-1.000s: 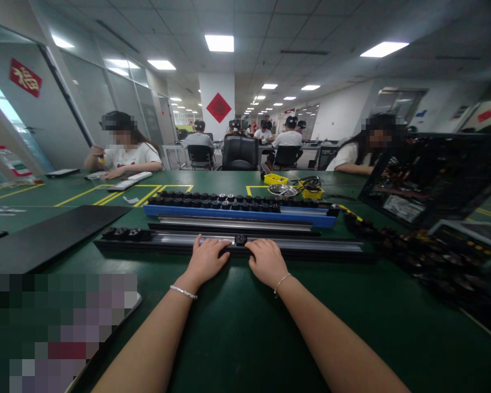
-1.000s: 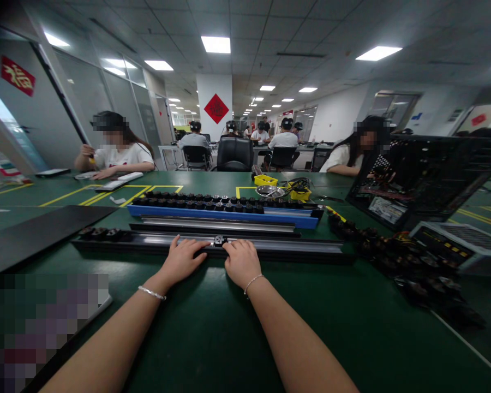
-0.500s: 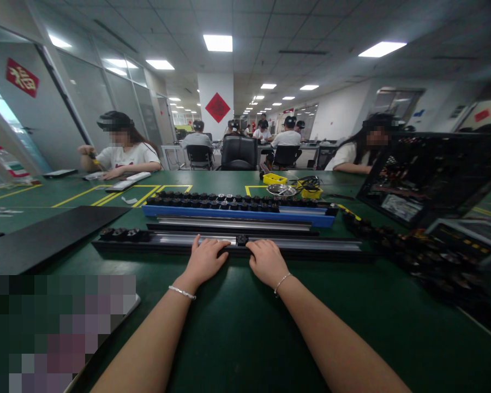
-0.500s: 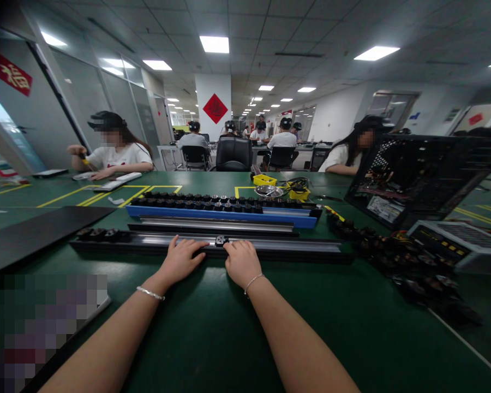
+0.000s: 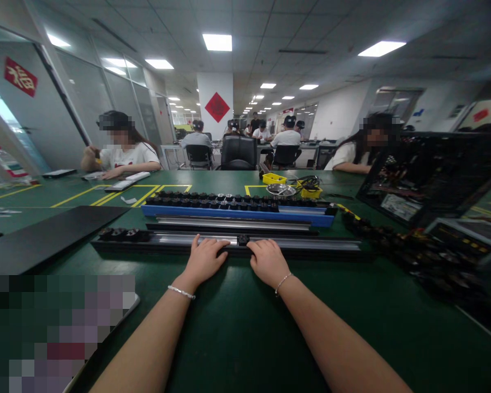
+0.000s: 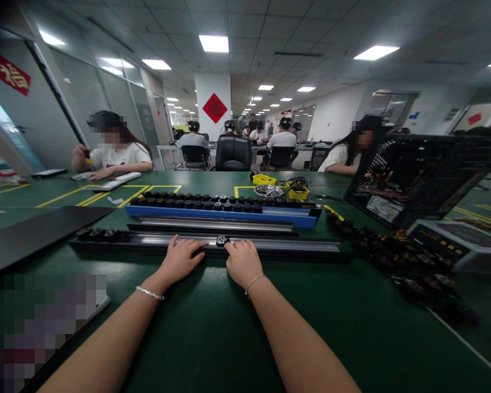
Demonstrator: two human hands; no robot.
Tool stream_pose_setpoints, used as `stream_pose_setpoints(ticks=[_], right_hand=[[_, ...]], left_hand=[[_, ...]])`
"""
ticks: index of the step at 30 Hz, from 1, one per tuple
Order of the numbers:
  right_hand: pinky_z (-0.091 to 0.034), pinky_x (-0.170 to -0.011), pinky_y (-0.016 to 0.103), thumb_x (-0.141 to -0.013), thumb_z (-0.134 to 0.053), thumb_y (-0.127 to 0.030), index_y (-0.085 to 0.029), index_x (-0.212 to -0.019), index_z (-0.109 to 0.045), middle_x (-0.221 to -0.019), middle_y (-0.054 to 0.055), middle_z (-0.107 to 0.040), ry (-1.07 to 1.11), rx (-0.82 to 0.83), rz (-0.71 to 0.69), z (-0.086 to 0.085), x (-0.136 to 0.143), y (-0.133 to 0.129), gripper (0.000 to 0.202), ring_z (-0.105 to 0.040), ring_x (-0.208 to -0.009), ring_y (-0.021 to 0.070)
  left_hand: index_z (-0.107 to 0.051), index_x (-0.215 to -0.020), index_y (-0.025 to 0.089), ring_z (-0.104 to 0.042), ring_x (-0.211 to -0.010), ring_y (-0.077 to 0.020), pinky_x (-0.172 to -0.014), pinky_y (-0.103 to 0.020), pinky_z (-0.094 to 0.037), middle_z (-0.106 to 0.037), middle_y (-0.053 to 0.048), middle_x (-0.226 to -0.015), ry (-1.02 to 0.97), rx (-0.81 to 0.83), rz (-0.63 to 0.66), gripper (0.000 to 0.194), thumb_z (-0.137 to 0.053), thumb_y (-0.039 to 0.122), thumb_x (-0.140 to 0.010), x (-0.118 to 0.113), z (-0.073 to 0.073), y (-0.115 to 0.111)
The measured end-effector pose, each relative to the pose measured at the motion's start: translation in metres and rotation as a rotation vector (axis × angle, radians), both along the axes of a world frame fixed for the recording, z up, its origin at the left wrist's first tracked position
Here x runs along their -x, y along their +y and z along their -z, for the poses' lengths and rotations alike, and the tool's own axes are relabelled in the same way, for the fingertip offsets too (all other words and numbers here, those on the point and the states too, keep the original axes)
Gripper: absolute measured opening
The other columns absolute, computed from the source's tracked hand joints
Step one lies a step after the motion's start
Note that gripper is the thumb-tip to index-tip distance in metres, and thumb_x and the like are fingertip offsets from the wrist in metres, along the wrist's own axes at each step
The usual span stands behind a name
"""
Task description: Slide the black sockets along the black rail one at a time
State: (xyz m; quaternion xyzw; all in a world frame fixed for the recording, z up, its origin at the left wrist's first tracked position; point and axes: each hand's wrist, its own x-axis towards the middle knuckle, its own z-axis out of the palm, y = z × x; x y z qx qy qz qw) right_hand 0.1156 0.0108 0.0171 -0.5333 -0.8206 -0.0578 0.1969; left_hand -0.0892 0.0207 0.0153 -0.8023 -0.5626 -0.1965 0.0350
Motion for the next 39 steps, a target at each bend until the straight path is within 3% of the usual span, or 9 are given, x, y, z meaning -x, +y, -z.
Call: stream_pose_setpoints(ticks=[39], right_hand=[[-0.032,-0.090,0.032,-0.082,-0.044,-0.021,-0.023,-0.107,-0.061,-0.100,0.006,-0.066,-0.074,0.047,0.066,-0.008,-0.012,-0.002,0.030,-0.054,-0.098,0.0195]], left_hand=[[-0.059,-0.112,0.035,-0.056,-0.104,-0.0220,-0.108,-0.055,-0.013,-0.067,0.000,-0.102,0.007,-0.012,0.001,0.031,-0.046,0.037,-0.085,0.001,0.002,0.002]])
